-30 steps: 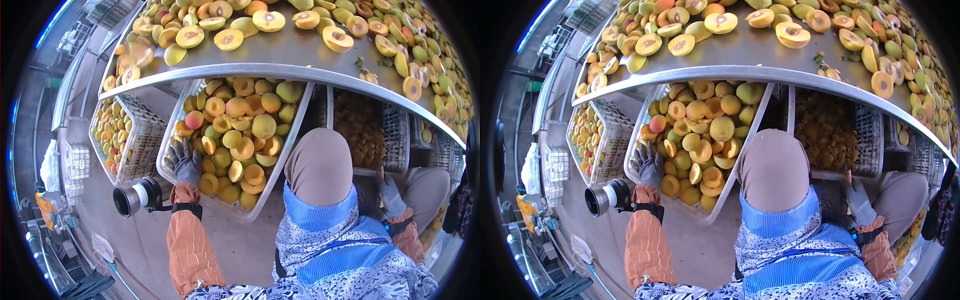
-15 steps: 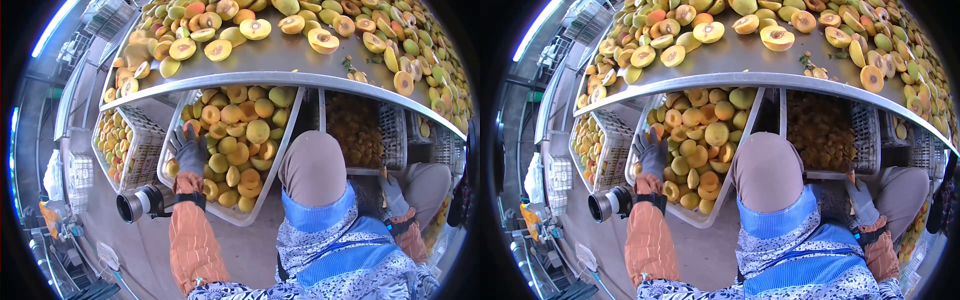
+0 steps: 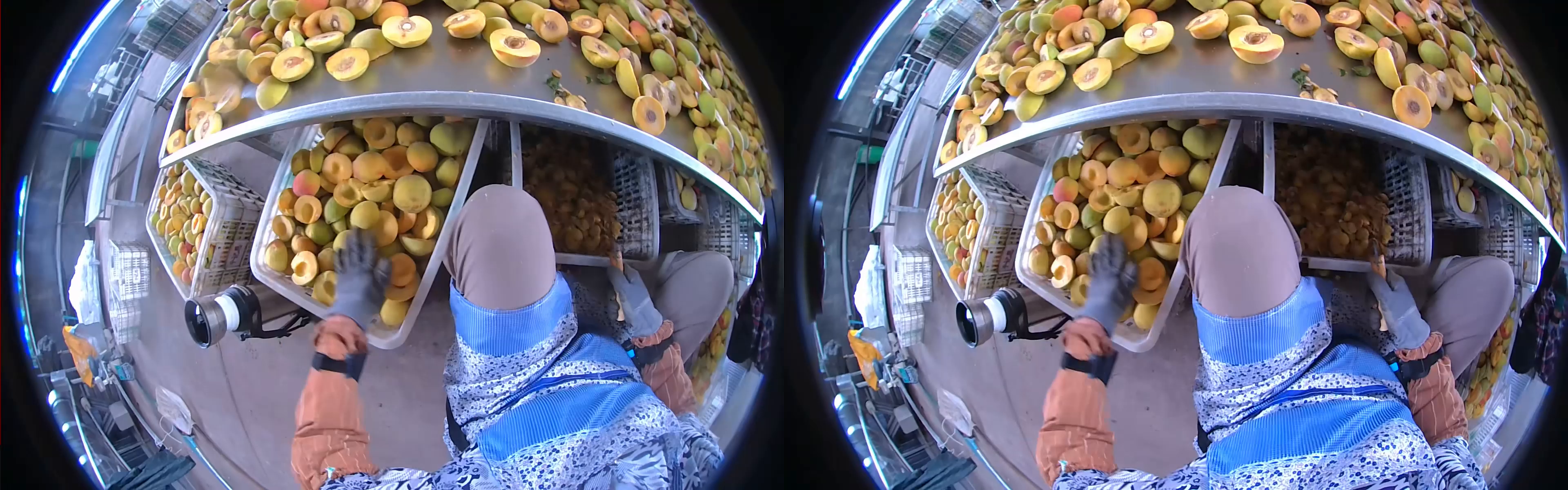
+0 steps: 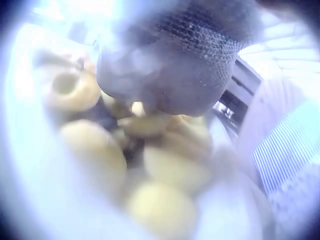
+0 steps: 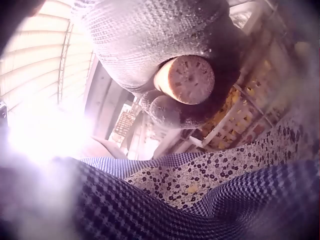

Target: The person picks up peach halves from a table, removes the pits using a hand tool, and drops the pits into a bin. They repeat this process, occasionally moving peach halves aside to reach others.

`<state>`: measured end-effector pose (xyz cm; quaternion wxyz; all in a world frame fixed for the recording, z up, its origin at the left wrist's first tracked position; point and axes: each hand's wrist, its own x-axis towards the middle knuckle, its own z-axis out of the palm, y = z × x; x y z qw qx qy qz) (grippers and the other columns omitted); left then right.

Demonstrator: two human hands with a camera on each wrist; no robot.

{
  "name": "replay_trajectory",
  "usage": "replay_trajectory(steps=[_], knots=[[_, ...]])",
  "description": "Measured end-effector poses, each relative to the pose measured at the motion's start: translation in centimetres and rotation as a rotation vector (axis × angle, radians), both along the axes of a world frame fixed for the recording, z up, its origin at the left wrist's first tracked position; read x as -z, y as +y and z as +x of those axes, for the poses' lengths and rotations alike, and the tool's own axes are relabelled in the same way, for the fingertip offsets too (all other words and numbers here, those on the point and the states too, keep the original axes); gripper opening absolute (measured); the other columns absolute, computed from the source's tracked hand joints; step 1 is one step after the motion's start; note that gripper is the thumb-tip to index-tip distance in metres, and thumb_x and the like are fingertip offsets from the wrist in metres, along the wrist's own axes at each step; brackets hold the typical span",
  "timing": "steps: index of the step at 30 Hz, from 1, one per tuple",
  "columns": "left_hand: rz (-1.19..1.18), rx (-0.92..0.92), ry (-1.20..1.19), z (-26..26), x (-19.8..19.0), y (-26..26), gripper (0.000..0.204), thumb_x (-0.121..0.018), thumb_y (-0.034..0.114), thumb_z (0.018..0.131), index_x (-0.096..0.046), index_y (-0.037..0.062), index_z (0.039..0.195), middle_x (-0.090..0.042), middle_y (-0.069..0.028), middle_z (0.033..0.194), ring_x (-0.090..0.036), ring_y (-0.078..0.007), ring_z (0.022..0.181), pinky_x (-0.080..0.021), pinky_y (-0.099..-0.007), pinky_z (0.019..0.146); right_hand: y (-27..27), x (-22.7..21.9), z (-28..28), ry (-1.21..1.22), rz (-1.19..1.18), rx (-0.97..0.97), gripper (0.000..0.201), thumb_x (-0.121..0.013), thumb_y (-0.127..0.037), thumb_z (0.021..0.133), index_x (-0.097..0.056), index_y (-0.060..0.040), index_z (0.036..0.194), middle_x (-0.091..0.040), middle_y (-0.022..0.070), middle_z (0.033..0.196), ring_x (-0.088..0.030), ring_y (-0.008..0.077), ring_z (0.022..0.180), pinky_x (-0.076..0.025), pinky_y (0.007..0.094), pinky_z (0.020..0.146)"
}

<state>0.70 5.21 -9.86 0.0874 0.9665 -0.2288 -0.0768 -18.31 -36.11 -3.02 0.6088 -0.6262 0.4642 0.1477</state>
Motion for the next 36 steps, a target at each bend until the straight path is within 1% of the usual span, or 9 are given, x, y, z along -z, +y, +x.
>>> replay_trajectory(steps=[1, 9, 13, 15, 19, 21, 23, 31, 36], knots=[[0.196, 0.051, 0.03, -1.4, -0.5, -0.8, 0.062, -0.04, 0.039, 0.084, -0.021, 0.0069, 0.133, -0.016, -0.0198, 0.138, -0.015, -0.0322, 0.129, -0.012, -0.0422, 0.104, -0.5, 0.7, -0.4, -0.014, -0.037, -0.026, 0.024, -0.05, -0.032, 0.084, -0.045, -0.0086, 0.088, -0.041, -0.0003, 0.053, -0.037, 0.0091, 0.033, -0.03, 0.0215, 0.031], [0.129, 0.087, 0.07, -3.4, -1.4, -0.4, 0.066, -0.045, 0.038, 0.082, -0.02, 0.0057, 0.133, -0.018, -0.0191, 0.137, -0.015, -0.0302, 0.128, -0.008, -0.0398, 0.105, -0.2, 0.2, -0.4, -0.019, -0.036, -0.012, 0.029, -0.05, -0.036, 0.083, -0.047, -0.0075, 0.089, -0.042, -0.0003, 0.053, -0.037, 0.0087, 0.033, -0.03, 0.0218, 0.03], [0.275, 0.062, 0.061, -2.7, -3.2, -1.4, 0.06, -0.045, 0.037, 0.082, -0.031, 0.0022, 0.128, -0.03, -0.0142, 0.134, -0.022, -0.0299, 0.126, -0.012, -0.0396, 0.105, -0.7, 1.3, -0.3, -0.059, -0.04, -0.029, 0.023, -0.048, -0.032, 0.084, -0.045, -0.009, 0.084, -0.042, 0.0, 0.051, -0.037, 0.0099, 0.031, -0.029, 0.0227, 0.028], [0.169, 0.029, 0.008, -1.1, -3.2, -1.5, 0.055, -0.045, 0.041, 0.081, -0.043, 0.0037, 0.121, -0.037, -0.0137, 0.13, -0.026, -0.0298, 0.125, -0.013, -0.0415, 0.104, -0.5, 0.8, -0.4, -0.055, -0.035, -0.021, 0.026, -0.049, -0.034, 0.083, -0.047, -0.0077, 0.086, -0.043, 0.0002, 0.053, -0.037, 0.0095, 0.032, -0.029, 0.0221, 0.029], [0.164, -0.29, -0.567, 6.0, -1.4, 0.4, 0.048, -0.045, 0.037, 0.081, -0.051, 0.0001, 0.111, -0.046, -0.0158, 0.121, -0.037, -0.0277, 0.118, -0.025, -0.0422, 0.099, -0.2, -0.1, 0.3, -0.019, -0.029, 0.013, 0.024, -0.049, -0.032, 0.083, -0.046, -0.0082, 0.084, -0.042, -0.0001, 0.052, -0.037, 0.0094, 0.032, -0.029, 0.0224, 0.03], [-0.021, -0.57, -0.256, 10.8, -1.0, 3.6, 0.042, -0.049, 0.034, 0.081, -0.053, 0.0023, 0.108, -0.052, -0.0174, 0.111, -0.047, -0.0344, 0.104, -0.033, -0.0439, 0.09, -0.1, -0.1, 0.2, -0.008, -0.034, 0.029, 0.023, -0.049, -0.032, 0.083, -0.046, -0.0084, 0.083, -0.042, -0.0002, 0.052, -0.037, 0.0093, 0.033, -0.03, 0.0226, 0.03], [0.018, -0.68, -0.306, 13.5, -0.5, 5.7, 0.034, -0.053, 0.033, 0.078, -0.055, 0.0049, 0.098, -0.057, -0.0166, 0.096, -0.053, -0.034, 0.091, -0.039, -0.0438, 0.079, -0.6, 0.6, -0.1, -0.057, 0.027, 0.022, 0.023, -0.048, -0.031, 0.084, -0.046, -0.0085, 0.082, -0.042, -0.0001, 0.052, -0.038, 0.0092, 0.033, -0.03, 0.0224, 0.03], [0.239, -0.672, -0.302, 12.5, -1.4, 5.4, 0.029, -0.054, 0.032, 0.076, -0.055, 0.0069, 0.092, -0.057, -0.0161, 0.087, -0.055, -0.0317, 0.084, -0.041, -0.044, 0.074, 0.3, -0.4, 1.0, 0.024, -0.1, 0.002, 0.023, -0.047, -0.03, 0.084, -0.046, -0.0073, 0.081, -0.043, 0.0002, 0.051, -0.039, 0.0092, 0.034, -0.031, 0.0221, 0.032], [0.322, -0.679, -0.478, 15.8, -0.1, 5.7, 0.021, -0.052, 0.026, 0.077, -0.054, 0.0083, 0.088, -0.057, -0.014, 0.086, -0.057, -0.0297, 0.08, -0.043, -0.042, 0.068, 0.0, 0.1, 1.0, 0.062, -0.193, -0.07, 0.022, -0.048, -0.029, 0.084, -0.047, -0.0066, 0.081, -0.044, 0.0007, 0.051, -0.04, 0.0093, 0.034, -0.031, 0.0223, 0.032]])
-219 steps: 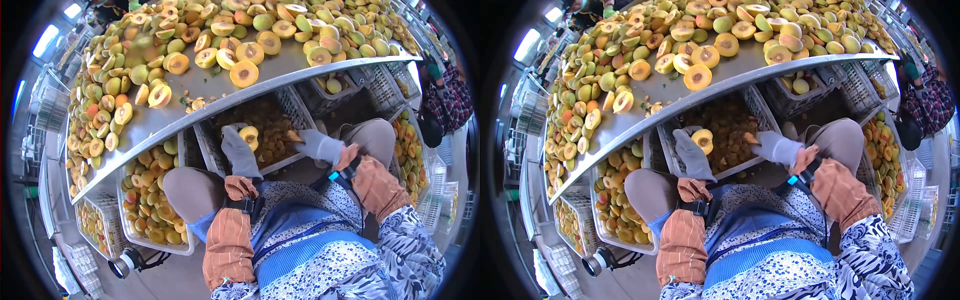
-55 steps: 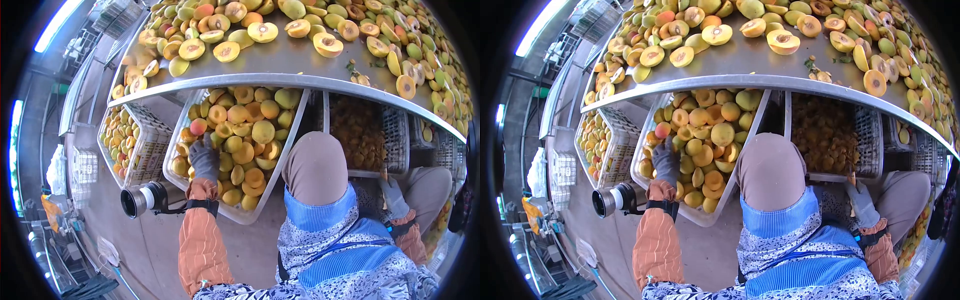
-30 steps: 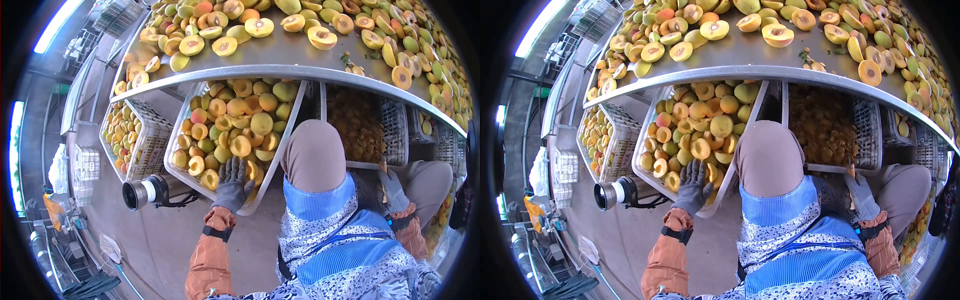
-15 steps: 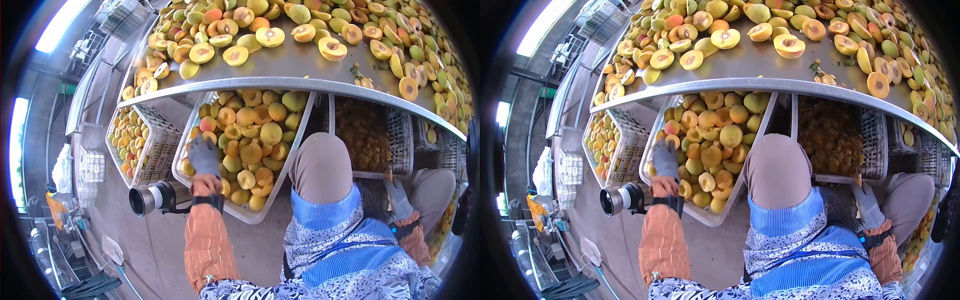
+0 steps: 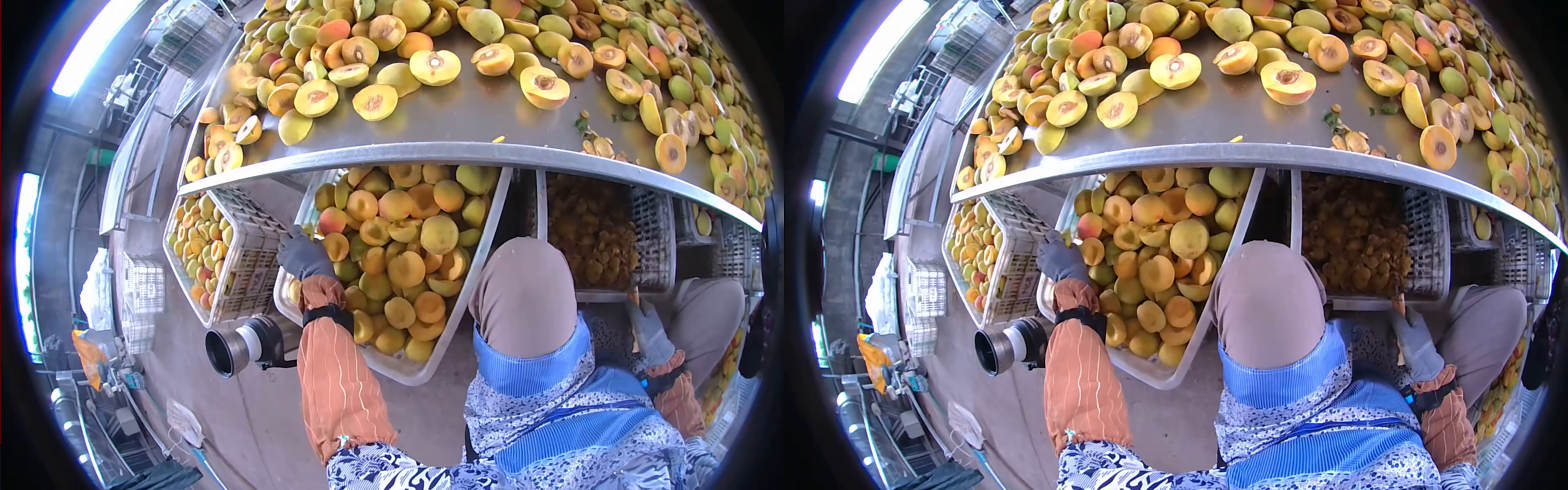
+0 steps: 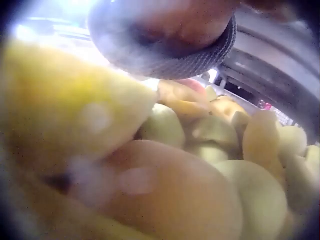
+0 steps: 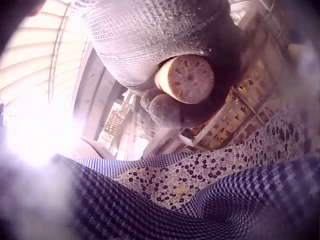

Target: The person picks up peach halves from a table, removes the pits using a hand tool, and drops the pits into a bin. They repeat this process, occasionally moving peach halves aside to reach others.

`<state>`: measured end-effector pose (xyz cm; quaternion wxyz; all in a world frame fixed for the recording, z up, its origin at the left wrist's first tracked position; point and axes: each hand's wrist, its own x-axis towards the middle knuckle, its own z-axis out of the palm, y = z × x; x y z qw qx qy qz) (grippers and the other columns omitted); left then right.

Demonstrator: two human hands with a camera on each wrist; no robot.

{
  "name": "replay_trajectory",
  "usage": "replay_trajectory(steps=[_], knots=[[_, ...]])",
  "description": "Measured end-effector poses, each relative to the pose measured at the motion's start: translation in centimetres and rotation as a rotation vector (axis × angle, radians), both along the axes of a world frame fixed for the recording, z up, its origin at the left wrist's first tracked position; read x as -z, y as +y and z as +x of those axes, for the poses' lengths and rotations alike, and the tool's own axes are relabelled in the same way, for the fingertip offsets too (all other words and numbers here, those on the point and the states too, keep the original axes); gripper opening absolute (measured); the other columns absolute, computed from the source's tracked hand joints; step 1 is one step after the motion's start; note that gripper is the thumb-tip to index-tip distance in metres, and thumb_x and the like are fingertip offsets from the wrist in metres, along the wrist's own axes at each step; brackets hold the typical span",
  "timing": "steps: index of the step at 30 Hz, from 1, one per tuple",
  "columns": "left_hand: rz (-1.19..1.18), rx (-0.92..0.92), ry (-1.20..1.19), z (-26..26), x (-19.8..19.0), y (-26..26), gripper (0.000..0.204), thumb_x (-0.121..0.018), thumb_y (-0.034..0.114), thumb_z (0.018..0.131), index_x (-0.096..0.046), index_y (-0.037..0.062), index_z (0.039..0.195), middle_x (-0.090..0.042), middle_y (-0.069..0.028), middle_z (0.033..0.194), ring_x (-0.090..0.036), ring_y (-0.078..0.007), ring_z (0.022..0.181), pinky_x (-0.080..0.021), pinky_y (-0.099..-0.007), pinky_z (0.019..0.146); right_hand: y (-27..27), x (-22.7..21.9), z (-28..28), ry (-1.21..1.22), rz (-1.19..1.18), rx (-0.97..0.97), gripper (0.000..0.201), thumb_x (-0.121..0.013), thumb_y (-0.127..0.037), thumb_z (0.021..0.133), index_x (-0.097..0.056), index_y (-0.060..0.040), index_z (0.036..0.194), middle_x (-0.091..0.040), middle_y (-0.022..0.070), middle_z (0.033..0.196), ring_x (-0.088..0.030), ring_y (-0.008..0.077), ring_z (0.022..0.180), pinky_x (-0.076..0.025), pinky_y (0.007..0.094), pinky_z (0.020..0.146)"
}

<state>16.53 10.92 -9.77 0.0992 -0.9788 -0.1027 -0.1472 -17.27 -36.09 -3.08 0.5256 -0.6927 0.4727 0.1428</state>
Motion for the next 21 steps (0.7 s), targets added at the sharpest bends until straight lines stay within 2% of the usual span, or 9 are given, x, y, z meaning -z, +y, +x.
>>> replay_trajectory(steps=[2, 4, 5, 6, 7, 8, 11, 14, 21], knots=[[0.081, 0.013, -0.066, 0.3, 0.5, 0.2, 0.014, -0.049, 0.02, 0.078, -0.054, 0.009, 0.085, -0.056, -0.0121, 0.088, -0.058, -0.0285, 0.077, -0.044, -0.0399, 0.064, -0.2, 0.3, -0.3, -0.021, 0.008, -0.004, 0.022, -0.048, -0.028, 0.084, -0.047, -0.0069, 0.082, -0.044, 0.0009, 0.051, -0.04, 0.0094, 0.034, -0.031, 0.0224, 0.032], [0.007, 0.018, 0.069, 0.7, 0.6, 0.2, 0.024, -0.057, 0.027, 0.074, -0.053, 0.0086, 0.09, -0.057, -0.0139, 0.08, -0.058, -0.0296, 0.074, -0.044, -0.0421, 0.063, -0.1, -0.3, -0.2, -0.026, 0.039, 0.018, 0.021, -0.048, -0.028, 0.084, -0.047, -0.007, 0.082, -0.044, 0.0008, 0.051, -0.04, 0.0094, 0.034, -0.031, 0.0225, 0.031], [0.043, 0.128, 0.112, 0.5, 0.3, 0.7, 0.023, -0.057, 0.025, 0.074, -0.053, 0.009, 0.091, -0.057, -0.0129, 0.08, -0.057, -0.0312, 0.074, -0.045, -0.0408, 0.062, 0.0, -0.6, 0.0, -0.033, 0.075, 0.039, 0.021, -0.048, -0.028, 0.084, -0.047, -0.0072, 0.081, -0.044, 0.0008, 0.051, -0.04, 0.0093, 0.034, -0.031, 0.0226, 0.031], [-0.038, 0.246, 0.108, 0.0, 0.0, 1.3, 0.025, -0.057, 0.024, 0.075, -0.054, 0.0061, 0.092, -0.056, -0.0138, 0.078, -0.056, -0.0332, 0.073, -0.045, -0.0405, 0.063, 0.2, -0.7, 0.2, -0.035, 0.079, 0.042, 0.021, -0.048, -0.028, 0.084, -0.047, -0.0072, 0.081, -0.044, 0.0008, 0.051, -0.04, 0.0093, 0.034, -0.031, 0.0226, 0.031], [-0.256, 0.291, 0.128, -0.5, -0.6, 1.7, 0.016, -0.053, 0.016, 0.075, -0.056, 0.0047, 0.086, -0.058, -0.0165, 0.082, -0.057, -0.0342, 0.076, -0.045, -0.0418, 0.065, 0.4, -0.8, 0.2, -0.029, 0.094, 0.078, 0.021, -0.048, -0.028, 0.084, -0.046, -0.0072, 0.081, -0.044, 0.0008, 0.051, -0.039, 0.0093, 0.034, -0.031, 0.0226, 0.031], [-0.351, 0.303, 0.135, -1.1, -1.0, 2.0, 0.016, -0.054, 0.017, 0.075, -0.056, 0.0047, 0.085, -0.059, -0.0161, 0.082, -0.057, -0.0336, 0.076, -0.045, -0.0418, 0.065, 0.5, -0.9, 0.2, -0.022, 0.106, 0.112, 0.021, -0.048, -0.028, 0.084, -0.046, -0.0073, 0.081, -0.043, 0.0008, 0.051, -0.039, 0.0092, 0.034, -0.031, 0.0226, 0.031], [-0.207, 0.237, 0.187, -1.6, -2.2, 1.9, 0.016, -0.054, 0.018, 0.075, -0.057, 0.0046, 0.082, -0.059, -0.0148, 0.083, -0.058, -0.0319, 0.076, -0.045, -0.0416, 0.063, 0.6, -0.8, 0.3, -0.009, 0.092, 0.049, 0.021, -0.048, -0.028, 0.084, -0.046, -0.0075, 0.081, -0.043, 0.001, 0.052, -0.039, 0.0091, 0.034, -0.031, 0.0226, 0.031], [-0.047, 0.216, 0.364, -0.2, -1.5, 0.9, 0.016, -0.054, 0.019, 0.075, -0.058, 0.0045, 0.08, -0.06, -0.0136, 0.084, -0.059, -0.0301, 0.076, -0.046, -0.0414, 0.061, -0.3, 0.6, -0.4, -0.039, 0.066, -0.003, 0.021, -0.048, -0.028, 0.084, -0.045, -0.0076, 0.081, -0.043, 0.001, 0.052, -0.039, 0.0092, 0.034, -0.032, 0.0226, 0.031], [0.291, 0.148, 0.798, -2.2, -4.6, 0.2, 0.019, -0.055, 0.022, 0.075, -0.061, 0.0042, 0.074, -0.061, -0.0106, 0.086, -0.06, -0.0261, 0.076, -0.046, -0.0409, 0.057, -1.2, -0.7, -0.4, -0.044, 0.08, 0.07, 0.022, -0.048, -0.029, 0.084, -0.046, -0.0075, 0.082, -0.044, 0.0002, 0.053, -0.041, 0.0094, 0.035, -0.033, 0.0224, 0.032]])
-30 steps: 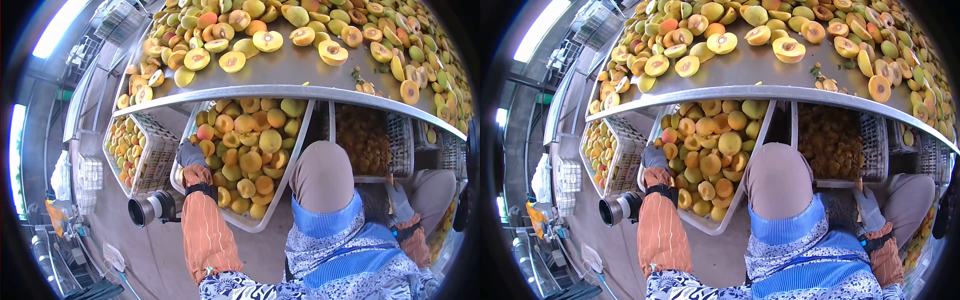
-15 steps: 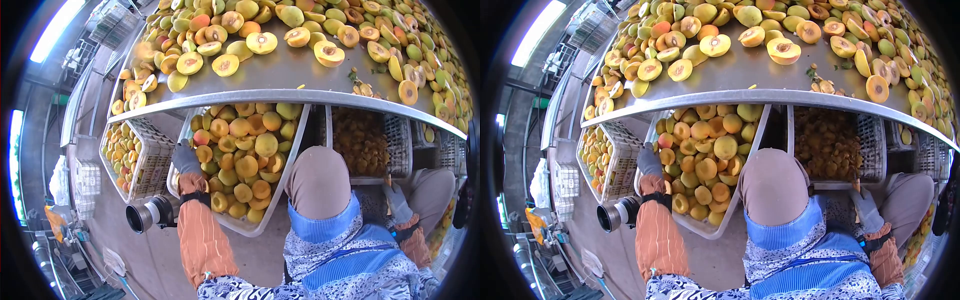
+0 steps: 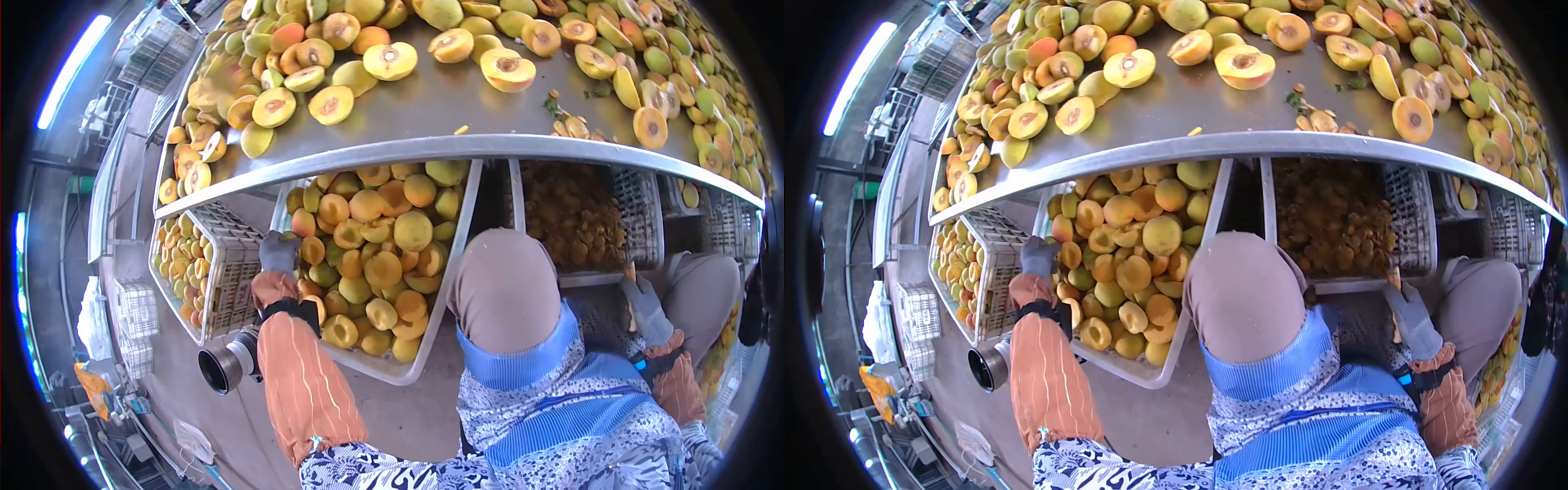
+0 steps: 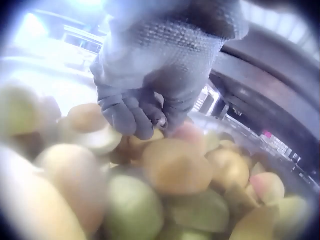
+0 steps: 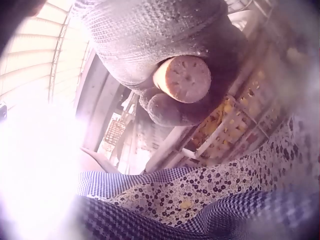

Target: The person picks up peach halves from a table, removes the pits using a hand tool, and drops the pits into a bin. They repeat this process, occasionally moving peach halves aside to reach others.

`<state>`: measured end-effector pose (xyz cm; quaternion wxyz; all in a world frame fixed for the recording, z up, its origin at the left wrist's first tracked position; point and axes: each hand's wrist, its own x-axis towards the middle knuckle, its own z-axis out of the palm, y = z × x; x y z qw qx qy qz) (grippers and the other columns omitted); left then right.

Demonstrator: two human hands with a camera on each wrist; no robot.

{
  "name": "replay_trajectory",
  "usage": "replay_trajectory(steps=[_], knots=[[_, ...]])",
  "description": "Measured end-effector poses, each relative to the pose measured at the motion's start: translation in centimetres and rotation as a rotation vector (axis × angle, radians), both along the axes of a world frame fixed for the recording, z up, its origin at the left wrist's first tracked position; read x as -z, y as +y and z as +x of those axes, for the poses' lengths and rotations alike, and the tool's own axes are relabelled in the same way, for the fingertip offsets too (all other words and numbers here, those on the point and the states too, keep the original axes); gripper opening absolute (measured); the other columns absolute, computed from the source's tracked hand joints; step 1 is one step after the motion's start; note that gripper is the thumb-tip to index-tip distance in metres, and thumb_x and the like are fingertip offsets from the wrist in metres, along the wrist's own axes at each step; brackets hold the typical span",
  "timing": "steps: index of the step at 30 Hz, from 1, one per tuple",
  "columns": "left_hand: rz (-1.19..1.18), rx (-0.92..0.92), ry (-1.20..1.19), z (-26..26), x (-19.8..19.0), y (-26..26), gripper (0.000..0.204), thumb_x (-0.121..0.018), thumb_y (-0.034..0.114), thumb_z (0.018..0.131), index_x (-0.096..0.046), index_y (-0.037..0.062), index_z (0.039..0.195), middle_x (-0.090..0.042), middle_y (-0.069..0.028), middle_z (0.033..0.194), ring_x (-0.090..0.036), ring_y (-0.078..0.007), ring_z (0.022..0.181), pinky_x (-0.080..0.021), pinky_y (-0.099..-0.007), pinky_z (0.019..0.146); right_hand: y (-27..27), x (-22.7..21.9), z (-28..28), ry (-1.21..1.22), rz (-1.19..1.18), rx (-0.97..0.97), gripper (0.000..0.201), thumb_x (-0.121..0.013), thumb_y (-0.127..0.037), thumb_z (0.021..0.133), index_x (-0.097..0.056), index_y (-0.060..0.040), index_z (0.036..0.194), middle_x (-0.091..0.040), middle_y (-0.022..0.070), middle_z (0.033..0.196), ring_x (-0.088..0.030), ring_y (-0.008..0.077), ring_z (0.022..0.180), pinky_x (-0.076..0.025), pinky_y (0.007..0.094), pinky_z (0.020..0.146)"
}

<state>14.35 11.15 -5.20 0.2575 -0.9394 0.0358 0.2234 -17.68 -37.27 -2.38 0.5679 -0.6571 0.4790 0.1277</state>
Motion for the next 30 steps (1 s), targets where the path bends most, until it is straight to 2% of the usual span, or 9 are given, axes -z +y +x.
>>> replay_trajectory(steps=[5, 8, 10, 12, 14, 16, 21, 28, 30], knots=[[-0.113, -0.024, -0.201, 0.5, -1.4, -6.6, 0.02, -0.052, 0.019, 0.076, -0.065, 0.0046, 0.081, -0.063, -0.0122, 0.083, -0.062, -0.0255, 0.075, -0.05, -0.0337, 0.065, 0.1, -2.1, -0.3, -0.106, 0.12, 0.102, 0.021, -0.049, -0.029, 0.085, -0.044, -0.0086, 0.081, -0.042, -0.0007, 0.053, -0.039, 0.0087, 0.035, -0.032, 0.0218, 0.032], [-0.012, 0.046, -0.099, 4.5, 1.3, -1.4, 0.027, -0.05, 0.021, 0.08, -0.056, 0.0003, 0.095, -0.062, -0.0157, 0.08, -0.06, -0.0318, 0.08, -0.048, -0.0359, 0.067, 0.0, -1.3, -1.8, -0.179, 0.194, 0.128, 0.021, -0.049, -0.028, 0.086, -0.043, -0.0092, 0.08, -0.042, -0.0007, 0.053, -0.036, 0.0082, 0.034, -0.032, 0.0209, 0.031], [-0.828, -0.087, -0.746, 2.6, 1.7, -1.7, 0.032, -0.049, 0.027, 0.081, -0.057, 0.0026, 0.1, -0.059, -0.0196, 0.095, -0.058, -0.0313, 0.088, -0.046, -0.0376, 0.075, -0.5, -1.3, -2.0, -0.157, 0.203, 0.124, 0.021, -0.048, -0.028, 0.086, -0.042, -0.0092, 0.081, -0.042, -0.0005, 0.054, -0.036, 0.0082, 0.034, -0.032, 0.0206, 0.031], [-1.051, -0.111, -0.547, 3.0, 5.5, -2.3, 0.042, -0.046, 0.03, 0.083, -0.045, 0.0039, 0.116, -0.051, -0.02, 0.111, -0.051, -0.0317, 0.102, -0.039, -0.0389, 0.087, -0.1, -1.8, -1.4, -0.146, 0.2, 0.123, 0.021, -0.048, -0.028, 0.086, -0.041, -0.0091, 0.08, -0.042, -0.0003, 0.054, -0.037, 0.0082, 0.034, -0.032, 0.0208, 0.031], [-0.251, 0.748, -0.403, 0.0, 5.5, -6.6, 0.05, -0.047, 0.034, 0.082, -0.038, 0.0085, 0.124, -0.041, -0.0182, 0.125, -0.038, -0.0318, 0.117, -0.028, -0.0435, 0.096, 0.4, -2.2, -0.8, -0.134, 0.197, 0.121, 0.021, -0.048, -0.028, 0.086, -0.041, -0.0091, 0.08, -0.042, -0.0002, 0.054, -0.037, 0.0082, 0.034, -0.032, 0.0209, 0.031], [-0.818, 0.525, -0.182, -4.6, 3.5, -13.3, 0.062, -0.05, 0.038, 0.078, -0.03, 0.011, 0.13, -0.029, -0.0203, 0.132, -0.025, -0.031, 0.125, -0.018, -0.0459, 0.101, 0.8, -2.4, -0.6, -0.127, 0.167, 0.092, 0.022, -0.048, -0.028, 0.086, -0.041, -0.0089, 0.079, -0.042, 0.0, 0.054, -0.037, 0.0082, 0.035, -0.032, 0.0211, 0.031], [-0.662, 0.522, -0.093, -4.9, 4.0, -17.1, 0.069, -0.041, 0.048, 0.08, -0.021, 0.009, 0.133, -0.016, -0.0197, 0.138, -0.008, -0.0318, 0.13, 0.005, -0.0568, 0.098, 0.0, -0.5, -1.0, -0.129, 0.146, 0.084, 0.021, -0.048, -0.027, 0.086, -0.041, -0.0087, 0.079, -0.043, 0.0005, 0.054, -0.038, 0.0092, 0.035, -0.032, 0.0219, 0.031], [-0.759, 0.519, -0.271, -3.6, 2.7, -16.4, 0.065, -0.033, 0.045, 0.085, -0.019, 0.0051, 0.134, -0.018, -0.0206, 0.138, -0.012, -0.0309, 0.13, 0.001, -0.0513, 0.101, 1.2, -2.3, 0.4, -0.147, 0.199, 0.149, 0.022, -0.047, -0.027, 0.086, -0.042, -0.008, 0.078, -0.042, 0.0005, 0.05, -0.039, 0.0097, 0.034, -0.032, 0.0227, 0.031], [-0.599, 0.31, -0.415, -0.8, 2.9, -13.7, 0.064, -0.032, 0.044, 0.086, -0.017, 0.0033, 0.134, -0.018, -0.0199, 0.138, -0.014, -0.0315, 0.129, -0.005, -0.0444, 0.104, 1.1, -1.9, 0.0, -0.132, 0.182, 0.139, 0.021, -0.047, -0.027, 0.086, -0.042, -0.0079, 0.079, -0.041, 0.0005, 0.051, -0.039, 0.0099, 0.034, -0.032, 0.0229, 0.03]])
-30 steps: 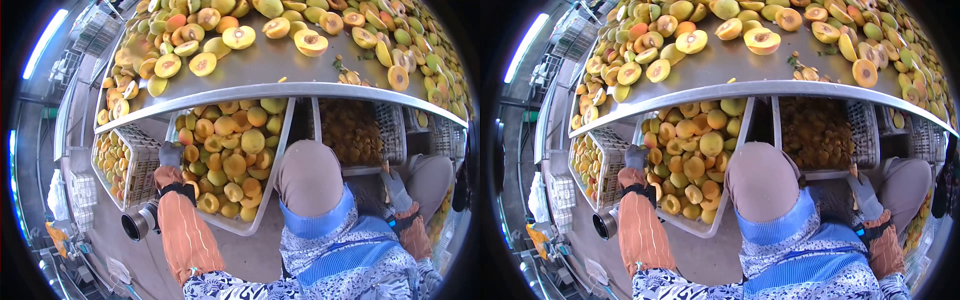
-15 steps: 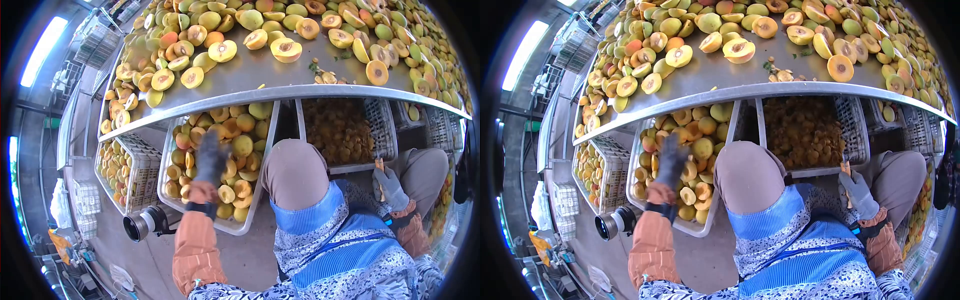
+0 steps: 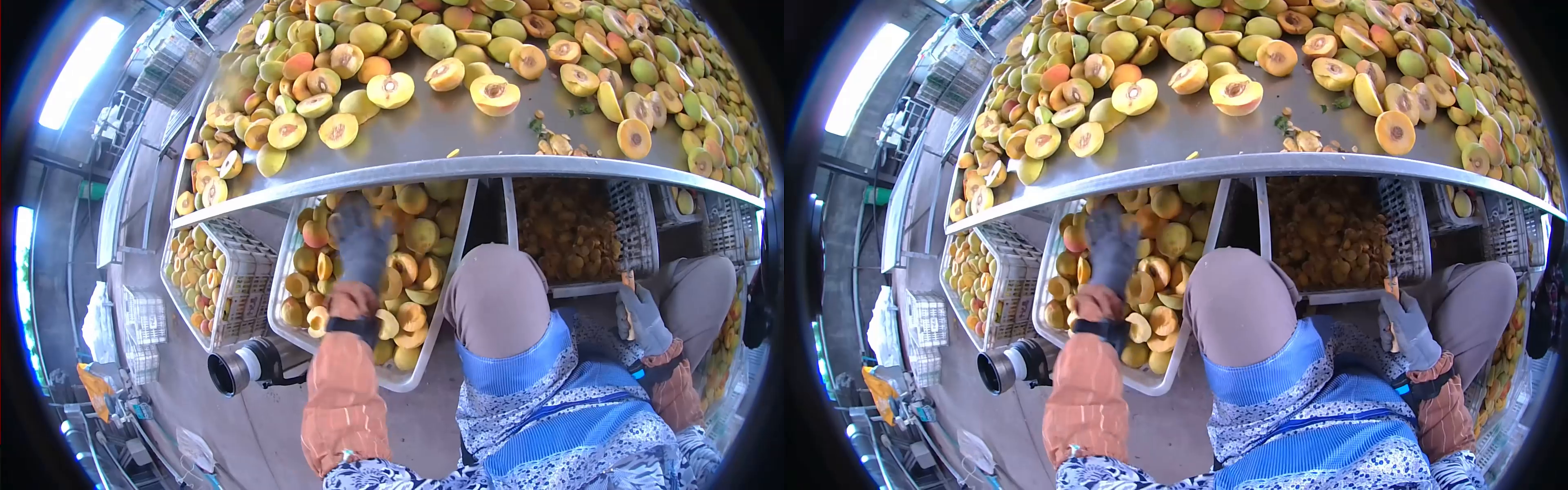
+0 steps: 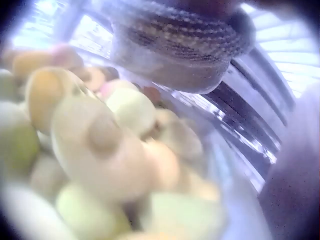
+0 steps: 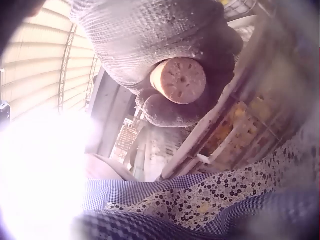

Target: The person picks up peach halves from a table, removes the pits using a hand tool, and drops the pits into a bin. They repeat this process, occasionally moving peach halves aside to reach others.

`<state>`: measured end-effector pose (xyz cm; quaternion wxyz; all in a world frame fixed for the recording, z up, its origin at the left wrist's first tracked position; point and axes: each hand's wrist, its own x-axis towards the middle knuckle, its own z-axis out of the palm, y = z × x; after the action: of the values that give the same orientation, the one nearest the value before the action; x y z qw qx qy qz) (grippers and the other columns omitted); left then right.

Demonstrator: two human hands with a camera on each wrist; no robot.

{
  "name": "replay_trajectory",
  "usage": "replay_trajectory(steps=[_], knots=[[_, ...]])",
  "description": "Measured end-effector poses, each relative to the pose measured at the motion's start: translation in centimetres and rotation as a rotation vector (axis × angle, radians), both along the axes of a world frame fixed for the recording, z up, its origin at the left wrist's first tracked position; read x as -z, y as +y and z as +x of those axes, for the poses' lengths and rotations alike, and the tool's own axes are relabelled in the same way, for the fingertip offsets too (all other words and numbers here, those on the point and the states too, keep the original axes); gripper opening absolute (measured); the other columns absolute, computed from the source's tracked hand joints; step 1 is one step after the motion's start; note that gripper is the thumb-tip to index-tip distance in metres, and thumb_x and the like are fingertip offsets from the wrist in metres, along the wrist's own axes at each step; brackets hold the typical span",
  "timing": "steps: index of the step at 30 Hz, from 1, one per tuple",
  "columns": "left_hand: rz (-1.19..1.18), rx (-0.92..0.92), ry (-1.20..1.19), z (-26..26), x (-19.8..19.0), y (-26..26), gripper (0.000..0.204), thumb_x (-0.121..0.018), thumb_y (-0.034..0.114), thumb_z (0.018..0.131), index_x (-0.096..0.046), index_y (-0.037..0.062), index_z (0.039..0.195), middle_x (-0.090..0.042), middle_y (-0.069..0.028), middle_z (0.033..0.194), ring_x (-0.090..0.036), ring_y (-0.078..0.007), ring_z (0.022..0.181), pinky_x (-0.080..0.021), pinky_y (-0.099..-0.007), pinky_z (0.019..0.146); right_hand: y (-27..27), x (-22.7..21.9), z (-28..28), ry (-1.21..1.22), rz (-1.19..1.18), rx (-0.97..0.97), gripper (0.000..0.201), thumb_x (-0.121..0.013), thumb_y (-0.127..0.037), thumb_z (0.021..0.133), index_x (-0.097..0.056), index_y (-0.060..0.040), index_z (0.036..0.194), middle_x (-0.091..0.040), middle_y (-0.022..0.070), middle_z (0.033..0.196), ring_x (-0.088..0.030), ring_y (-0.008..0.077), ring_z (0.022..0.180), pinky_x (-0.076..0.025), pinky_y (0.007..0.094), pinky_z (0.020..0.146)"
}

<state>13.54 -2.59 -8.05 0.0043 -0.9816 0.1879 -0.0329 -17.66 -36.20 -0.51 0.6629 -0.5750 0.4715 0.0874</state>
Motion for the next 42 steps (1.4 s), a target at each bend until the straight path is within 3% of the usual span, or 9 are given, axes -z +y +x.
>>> replay_trajectory(steps=[4, 13, 17, 20, 23, 24, 25, 28, 42], knots=[[-0.032, -0.246, 0.047, 5.0, 1.9, 7.7, 0.068, -0.03, 0.049, 0.086, -0.021, 0.0003, 0.132, -0.015, -0.0224, 0.138, -0.011, -0.0334, 0.129, -0.009, -0.0402, 0.105, -0.8, 0.8, -0.5, 0.003, -0.05, -0.069, 0.019, -0.047, -0.026, 0.086, -0.042, -0.0083, 0.082, -0.041, 0.0005, 0.051, -0.039, 0.0102, 0.035, -0.032, 0.0232, 0.03], [-0.117, -0.166, -0.024, 5.4, 3.7, 8.7, 0.068, -0.039, 0.05, 0.081, -0.027, 0.0059, 0.132, -0.021, -0.0168, 0.136, -0.014, -0.0374, 0.126, -0.012, -0.0449, 0.104, 0.2, 0.2, 1.4, -0.023, -0.006, -0.02, 0.016, -0.049, -0.024, 0.084, -0.043, -0.0088, 0.085, -0.043, 0.0007, 0.054, -0.039, 0.0098, 0.036, -0.032, 0.0236, 0.031], [-0.156, -0.118, -0.128, -0.2, 0.1, 8.7, 0.062, -0.051, 0.037, 0.079, -0.032, 0.0046, 0.128, -0.032, -0.0174, 0.131, -0.02, -0.0347, 0.125, -0.016, -0.0423, 0.103, -0.8, -0.8, 0.4, -0.042, 0.03, -0.05, 0.017, -0.05, -0.023, 0.084, -0.043, -0.0072, 0.083, -0.043, 0.0009, 0.054, -0.039, 0.0104, 0.034, -0.032, 0.0231, 0.03], [-0.141, -0.352, -0.33, -9.4, -3.4, 10.0, 0.058, -0.058, 0.025, 0.075, -0.037, 0.0011, 0.124, -0.038, -0.0192, 0.126, -0.028, -0.0352, 0.121, -0.021, -0.0434, 0.1, -1.7, 0.8, -0.8, -0.072, 0.026, 0.058, 0.02, -0.048, -0.026, 0.086, -0.043, -0.0078, 0.081, -0.042, 0.0009, 0.052, -0.039, 0.0111, 0.033, -0.033, 0.0231, 0.029], [-0.539, -0.763, -0.405, -16.0, -0.5, 13.2, 0.053, -0.065, 0.02, 0.072, -0.044, -0.0016, 0.115, -0.049, -0.0173, 0.109, -0.046, -0.0301, 0.102, -0.038, -0.0353, 0.087, -1.6, 1.4, -0.7, -0.101, 0.055, 0.004, 0.022, -0.049, -0.029, 0.086, -0.043, -0.0088, 0.08, -0.042, 0.0001, 0.051, -0.039, 0.0108, 0.032, -0.033, 0.0233, 0.029], [-0.963, -1.024, -0.027, -17.7, 0.1, 13.6, 0.046, -0.067, 0.018, 0.072, -0.048, -0.0026, 0.108, -0.056, -0.0114, 0.093, -0.055, -0.0226, 0.079, -0.046, -0.0302, 0.07, -1.2, 1.2, -0.6, -0.104, 0.036, -0.031, 0.023, -0.049, -0.03, 0.086, -0.043, -0.0093, 0.079, -0.041, -0.0002, 0.05, -0.039, 0.0106, 0.032, -0.033, 0.0235, 0.029], [-1.368, -0.91, -0.089, -19.0, 7.7, 17.7, 0.041, -0.067, 0.014, 0.072, -0.05, -0.0006, 0.106, -0.058, -0.0063, 0.082, -0.054, -0.0177, 0.064, -0.046, -0.027, 0.06, -0.9, 1.0, -0.8, -0.109, 0.014, -0.059, 0.024, -0.049, -0.031, 0.086, -0.043, -0.0097, 0.078, -0.041, -0.0005, 0.05, -0.039, 0.0105, 0.032, -0.032, 0.0236, 0.028], [-1.407, -1.116, 0.08, -19.6, 7.1, 14.9, 0.04, -0.066, 0.008, 0.07, -0.05, 0.002, 0.107, -0.058, -0.0076, 0.084, -0.055, -0.0188, 0.067, -0.047, -0.0298, 0.062, -0.7, 0.6, -1.1, -0.114, -0.007, -0.08, 0.024, -0.048, -0.032, 0.086, -0.043, -0.0102, 0.078, -0.041, -0.0012, 0.049, -0.038, 0.0102, 0.032, -0.032, 0.0235, 0.028], [-1.589, -0.95, 0.217, -19.1, 6.0, 13.0, 0.045, -0.058, 0.001, 0.07, -0.046, 0.0015, 0.113, -0.056, -0.0101, 0.099, -0.057, -0.0204, 0.079, -0.048, -0.0301, 0.068, 0.4, -3.3, -5.3, -0.279, -0.088, 0.042, 0.025, -0.048, -0.034, 0.086, -0.044, -0.0101, 0.08, -0.042, -0.0016, 0.053, -0.04, 0.0092, 0.034, -0.032, 0.0229, 0.03]])
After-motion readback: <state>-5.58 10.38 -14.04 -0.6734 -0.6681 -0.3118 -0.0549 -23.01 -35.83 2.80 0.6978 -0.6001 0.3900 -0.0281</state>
